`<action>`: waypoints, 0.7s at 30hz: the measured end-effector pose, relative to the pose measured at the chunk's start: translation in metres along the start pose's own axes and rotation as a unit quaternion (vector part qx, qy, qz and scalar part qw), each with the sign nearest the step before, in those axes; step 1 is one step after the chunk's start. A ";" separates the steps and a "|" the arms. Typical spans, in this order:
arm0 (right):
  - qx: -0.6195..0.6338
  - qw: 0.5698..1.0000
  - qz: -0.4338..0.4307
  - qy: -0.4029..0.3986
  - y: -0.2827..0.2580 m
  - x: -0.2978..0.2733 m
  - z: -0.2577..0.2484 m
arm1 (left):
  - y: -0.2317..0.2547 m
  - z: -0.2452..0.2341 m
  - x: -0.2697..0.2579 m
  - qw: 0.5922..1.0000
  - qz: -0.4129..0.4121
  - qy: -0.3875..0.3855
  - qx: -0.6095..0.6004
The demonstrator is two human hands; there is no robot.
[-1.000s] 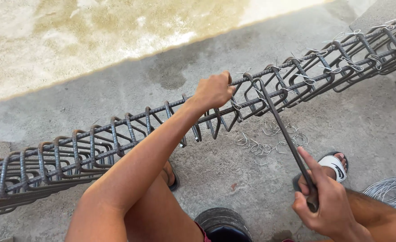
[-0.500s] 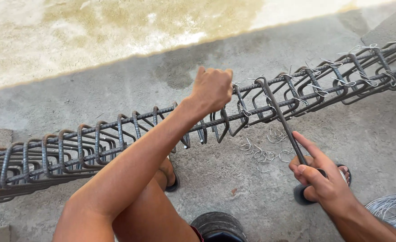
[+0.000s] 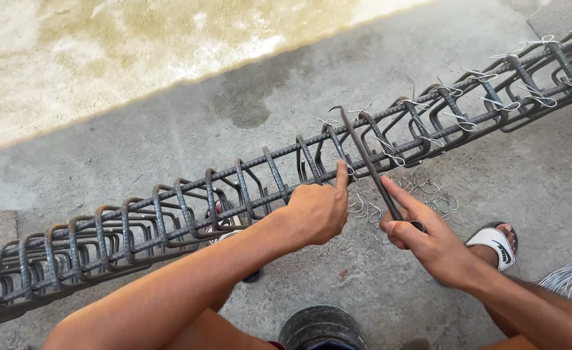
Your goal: Tying rebar intersections with wire using a manual twisting hook tool
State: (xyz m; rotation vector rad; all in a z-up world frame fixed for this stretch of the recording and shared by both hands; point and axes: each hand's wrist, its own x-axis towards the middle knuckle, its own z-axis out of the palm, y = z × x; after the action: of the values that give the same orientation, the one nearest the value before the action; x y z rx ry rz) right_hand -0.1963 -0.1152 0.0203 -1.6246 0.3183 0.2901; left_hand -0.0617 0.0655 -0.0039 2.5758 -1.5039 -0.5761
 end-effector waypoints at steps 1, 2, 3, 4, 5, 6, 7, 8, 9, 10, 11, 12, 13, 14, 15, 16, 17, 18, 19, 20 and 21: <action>-0.015 1.000 -0.005 -0.022 0.000 0.002 0.001 | -0.001 0.001 -0.001 1.000 -0.002 -0.003 -0.009; -0.017 1.000 -0.004 -0.024 0.001 0.003 0.000 | -0.001 -0.004 -0.002 1.000 -0.004 -0.002 -0.010; 0.005 1.000 0.003 -0.017 0.001 0.005 0.000 | -0.001 -0.009 -0.003 0.999 -0.008 -0.017 -0.026; 0.026 1.000 0.010 -0.010 0.002 0.007 0.000 | -0.002 -0.014 -0.004 0.999 -0.012 -0.031 -0.042; 0.025 1.000 0.011 -0.013 0.001 0.008 0.000 | -0.002 -0.012 -0.004 0.999 -0.015 -0.030 -0.043; 0.010 1.000 -0.004 -0.013 -0.001 0.010 0.001 | -0.001 -0.011 -0.003 0.999 -0.011 -0.029 -0.030; -0.004 1.000 -0.019 -0.012 -0.001 0.011 0.001 | 0.000 -0.009 -0.002 0.999 -0.006 -0.029 -0.015; -0.004 1.000 -0.018 -0.012 0.000 0.011 0.000 | 0.000 -0.010 -0.003 0.999 -0.006 -0.029 -0.016; 0.016 1.000 -0.006 -0.010 0.000 0.012 0.000 | 0.000 -0.011 -0.003 0.999 -0.002 -0.034 -0.012; 0.036 0.999 0.006 -0.008 0.002 0.013 -0.001 | 0.000 -0.012 -0.004 0.999 0.002 -0.040 -0.009; 0.036 0.999 0.007 -0.008 -0.003 0.011 0.000 | -0.002 -0.015 -0.003 0.999 0.001 -0.040 -0.010; -0.014 1.000 -0.007 0.006 -0.007 0.010 0.000 | -0.003 -0.018 -0.003 0.998 -0.009 -0.032 -0.048; -0.065 0.997 -0.022 0.022 -0.012 0.009 0.000 | -0.005 -0.022 -0.001 0.996 -0.018 -0.023 -0.085; -0.065 0.997 -0.022 0.022 -0.013 0.007 -0.002 | -0.011 -0.018 0.005 0.996 -0.018 -0.023 -0.085; -0.121 0.992 -0.027 0.034 -0.015 0.005 -0.003 | -0.018 -0.014 0.010 0.996 -0.015 0.046 -0.080; -0.176 0.983 -0.031 0.044 -0.017 0.003 -0.005 | -0.024 -0.010 0.014 0.991 -0.012 0.114 -0.074; -0.176 0.983 -0.033 0.044 -0.021 -0.002 -0.009 | -0.028 -0.012 0.017 0.991 -0.012 0.115 -0.072; -0.230 0.972 -0.025 0.049 -0.024 -0.006 -0.013 | -0.033 -0.014 0.019 0.982 -0.017 0.176 -0.069; -0.282 0.958 -0.016 0.051 -0.026 -0.011 -0.015 | -0.039 -0.015 0.019 0.970 -0.024 0.234 -0.065; -0.281 0.958 -0.017 0.048 -0.024 -0.020 -0.019 | -0.045 -0.015 0.021 0.970 -0.027 0.233 -0.064; -0.333 0.941 0.005 0.056 -0.022 -0.029 -0.025 | -0.050 -0.015 0.024 0.973 -0.034 0.212 -0.082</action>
State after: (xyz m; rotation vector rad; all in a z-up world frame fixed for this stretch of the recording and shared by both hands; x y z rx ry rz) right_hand -0.2150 -0.1373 0.0530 -2.3142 0.3340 0.3350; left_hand -0.0049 0.0690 -0.0105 2.4267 -1.1782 -0.1298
